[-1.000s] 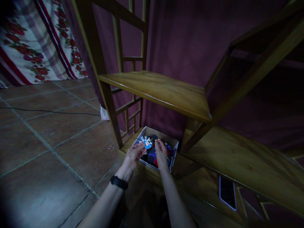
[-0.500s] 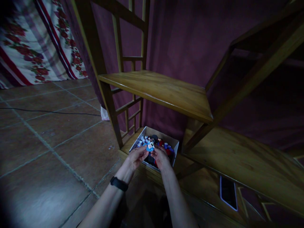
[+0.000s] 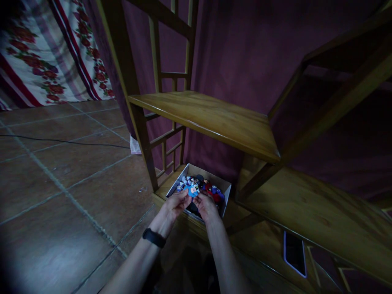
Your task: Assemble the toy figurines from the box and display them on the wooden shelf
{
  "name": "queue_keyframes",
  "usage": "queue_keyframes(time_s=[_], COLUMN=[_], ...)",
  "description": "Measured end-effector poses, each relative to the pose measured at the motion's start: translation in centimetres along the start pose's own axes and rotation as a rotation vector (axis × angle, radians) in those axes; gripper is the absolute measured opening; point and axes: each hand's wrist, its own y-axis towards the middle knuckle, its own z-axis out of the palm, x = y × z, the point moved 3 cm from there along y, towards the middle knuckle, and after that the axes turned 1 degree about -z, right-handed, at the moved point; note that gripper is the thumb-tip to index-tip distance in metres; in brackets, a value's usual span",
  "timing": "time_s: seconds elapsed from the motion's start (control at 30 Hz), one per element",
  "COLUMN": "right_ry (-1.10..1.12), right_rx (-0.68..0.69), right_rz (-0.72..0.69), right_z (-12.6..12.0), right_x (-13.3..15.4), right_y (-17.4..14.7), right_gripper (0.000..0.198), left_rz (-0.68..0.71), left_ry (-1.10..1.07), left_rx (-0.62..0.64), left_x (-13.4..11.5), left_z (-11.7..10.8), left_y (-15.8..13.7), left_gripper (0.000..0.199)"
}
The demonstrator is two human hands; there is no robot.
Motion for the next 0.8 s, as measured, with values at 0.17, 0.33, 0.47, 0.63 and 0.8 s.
queue_keyframes(time_s=[0.17, 0.33, 0.47, 0.63, 0.8], right_ry=[-0.031, -0.318, -0.402, -0.477, -0.494], right_rx=[-0.036, -0.019, 0.085, 0.023, 0.007], right_rz=[0.026, -0.207, -0.238, -0.292, -0.307], right_z=[0.6, 1.1, 1.6, 1.4, 1.5], right_x=[0.9, 3.8, 4.0, 2.9, 2.6], right_y=[-0.5, -1.2, -1.0, -0.3, -0.5], right_gripper=[0.024, 0.035, 0.033, 0.032, 0.033], left_rz=[0.106, 0.191, 0.222, 0.226, 0.202], left_ry=[0.036, 0.049, 0.053, 0.022, -0.014], left_rx=[-0.045, -0.119, -0.064, -0.068, -0.080], left_x=[-0.2, -0.7, -0.7, -0.6, -0.6], left_z=[0.3, 0.3, 0.4, 0.3, 0.1], left_y=[-0.3, -0.6, -0.7, -0.5, -0.5], left_gripper=[0.010, 0.010, 0.006, 0.008, 0.011])
